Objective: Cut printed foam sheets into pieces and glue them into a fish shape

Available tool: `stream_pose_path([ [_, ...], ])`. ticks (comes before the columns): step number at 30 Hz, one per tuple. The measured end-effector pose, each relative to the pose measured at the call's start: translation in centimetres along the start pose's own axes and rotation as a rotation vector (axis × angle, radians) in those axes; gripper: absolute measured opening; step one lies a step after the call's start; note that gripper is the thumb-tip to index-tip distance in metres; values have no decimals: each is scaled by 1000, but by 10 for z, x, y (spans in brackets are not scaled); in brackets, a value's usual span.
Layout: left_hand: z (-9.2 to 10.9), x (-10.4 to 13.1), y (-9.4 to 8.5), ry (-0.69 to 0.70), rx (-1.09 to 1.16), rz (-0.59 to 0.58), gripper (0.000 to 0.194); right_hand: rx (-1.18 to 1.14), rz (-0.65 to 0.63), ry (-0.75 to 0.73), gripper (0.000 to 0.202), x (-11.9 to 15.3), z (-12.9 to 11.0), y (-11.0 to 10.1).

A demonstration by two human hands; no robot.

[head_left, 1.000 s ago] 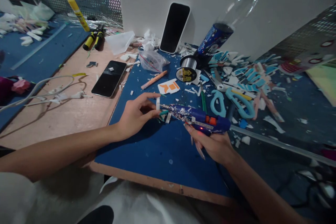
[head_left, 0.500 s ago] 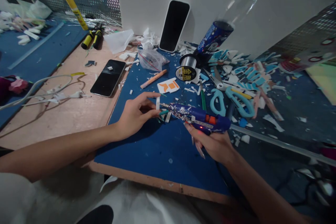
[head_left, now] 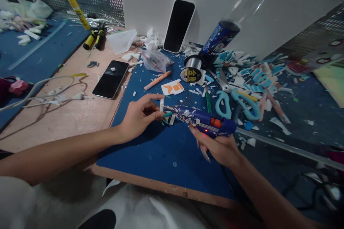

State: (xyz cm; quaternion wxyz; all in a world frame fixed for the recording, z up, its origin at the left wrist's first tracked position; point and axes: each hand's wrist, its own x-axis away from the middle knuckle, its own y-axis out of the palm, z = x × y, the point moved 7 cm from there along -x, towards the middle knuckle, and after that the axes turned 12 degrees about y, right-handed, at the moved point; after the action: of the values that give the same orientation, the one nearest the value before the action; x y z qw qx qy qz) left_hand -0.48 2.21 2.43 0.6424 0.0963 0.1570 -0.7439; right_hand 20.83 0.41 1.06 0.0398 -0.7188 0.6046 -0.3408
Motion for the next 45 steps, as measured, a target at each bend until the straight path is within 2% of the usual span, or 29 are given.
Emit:
stream_pose_path([
  [5,-1,0,0,7,0,1,34,7,-10,10,49,2,-8,0],
  [10,0,0,0,-5,-1,1,32,99,-2,-151,39,6,-25,-2],
  [17,2,-1,0,-45,-4,13,33,347,294,-363,19,-2,-43,-28],
  [20,1,-1,-1,-34,-35,23,36,647,446,-467,13,-1,-52,-41],
  [23,2,-2,-4,-4,-65,30,39,919,601,-399,23,3,-51,-62],
  [27,9,-1,-7,40,-101,39,40,1072,817,-143,55,18,-34,-112],
  [30,14,1,-7,53,-180,46,41,1079,878,38,71,26,-7,-154],
  [35,13,2,11,27,-195,-79,40,993,892,176,84,27,45,-210],
  [37,14,0,23,29,-179,-129,39,961,898,207,86,24,61,-222],
  [40,20,-6,41,52,-138,-180,38,909,886,218,79,17,77,-231],
  [45,30,-16,63,32,-5,-207,40,827,872,168,64,21,78,-236],
])
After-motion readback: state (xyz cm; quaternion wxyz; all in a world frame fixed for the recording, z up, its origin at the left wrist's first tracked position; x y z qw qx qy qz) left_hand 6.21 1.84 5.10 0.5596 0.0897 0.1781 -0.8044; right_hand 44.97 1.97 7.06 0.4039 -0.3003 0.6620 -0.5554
